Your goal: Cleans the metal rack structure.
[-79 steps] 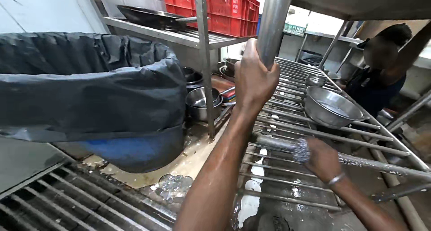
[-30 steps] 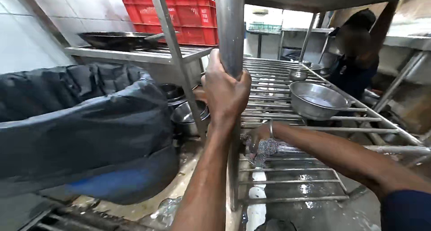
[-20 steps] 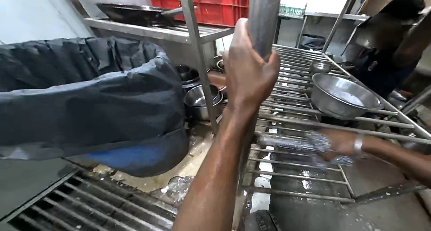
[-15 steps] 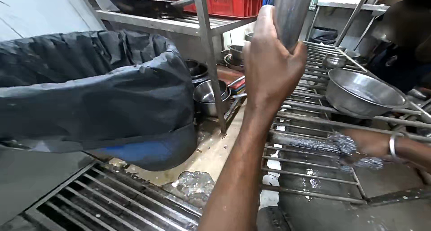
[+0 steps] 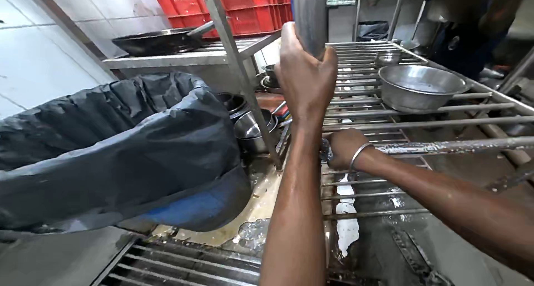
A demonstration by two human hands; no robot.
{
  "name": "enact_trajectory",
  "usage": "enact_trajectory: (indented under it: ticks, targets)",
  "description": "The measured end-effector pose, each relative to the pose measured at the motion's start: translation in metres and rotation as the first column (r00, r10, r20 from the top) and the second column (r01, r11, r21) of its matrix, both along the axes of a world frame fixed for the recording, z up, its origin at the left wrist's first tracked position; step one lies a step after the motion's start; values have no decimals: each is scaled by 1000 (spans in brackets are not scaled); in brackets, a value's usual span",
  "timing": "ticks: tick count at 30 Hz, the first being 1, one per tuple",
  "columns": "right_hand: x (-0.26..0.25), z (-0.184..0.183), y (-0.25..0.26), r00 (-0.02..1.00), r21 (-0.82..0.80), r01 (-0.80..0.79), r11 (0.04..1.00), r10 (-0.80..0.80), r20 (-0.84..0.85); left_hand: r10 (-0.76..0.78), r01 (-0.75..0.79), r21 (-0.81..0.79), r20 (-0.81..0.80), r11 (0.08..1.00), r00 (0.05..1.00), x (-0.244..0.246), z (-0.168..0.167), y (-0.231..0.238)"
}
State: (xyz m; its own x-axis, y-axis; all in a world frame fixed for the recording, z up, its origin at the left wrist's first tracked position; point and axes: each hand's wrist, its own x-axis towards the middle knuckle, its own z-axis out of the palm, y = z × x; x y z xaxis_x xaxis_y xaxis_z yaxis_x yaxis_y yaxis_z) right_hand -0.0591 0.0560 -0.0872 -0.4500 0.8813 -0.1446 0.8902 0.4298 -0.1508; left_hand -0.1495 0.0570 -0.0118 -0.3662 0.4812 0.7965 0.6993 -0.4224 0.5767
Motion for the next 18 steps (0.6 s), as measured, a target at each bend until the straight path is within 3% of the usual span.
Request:
enact_trajectory:
  ticks: [3,4,5,6,8,13,15,18]
  targets:
    - [4,-30,-21,982,282,79,956,-27,-185,10,-10,-4,22,1000,1000,3,-1,2]
    - [4,-52,-23,949,487,131,863,32,-312,24,-24,-10,31,1000,999,5,0,2]
    - [1,-77,-17,903,693,212,689,133,-409,34,-34,-13,39,999,999,7,1,1]
    - [-4,-96,-11,867,805,301,512,204,-454,41,-40,-18,41,999,998,8,0,0]
    - [-11,-111,-8,822,844,399,358,268,-502,30,-28,-23,62,999,998,11,1,-2]
    - [3,-142,-22,822,895,272,353,399,-407,63,-57,-90,66,994,996,16,8,-18]
    - [19,-145,-21,828,922,203,330,445,-341,83,-77,-96,58,992,995,18,10,-20]
    - [22,-140,-29,847,919,127,374,441,-297,104,-96,-114,70,989,992,17,9,-23]
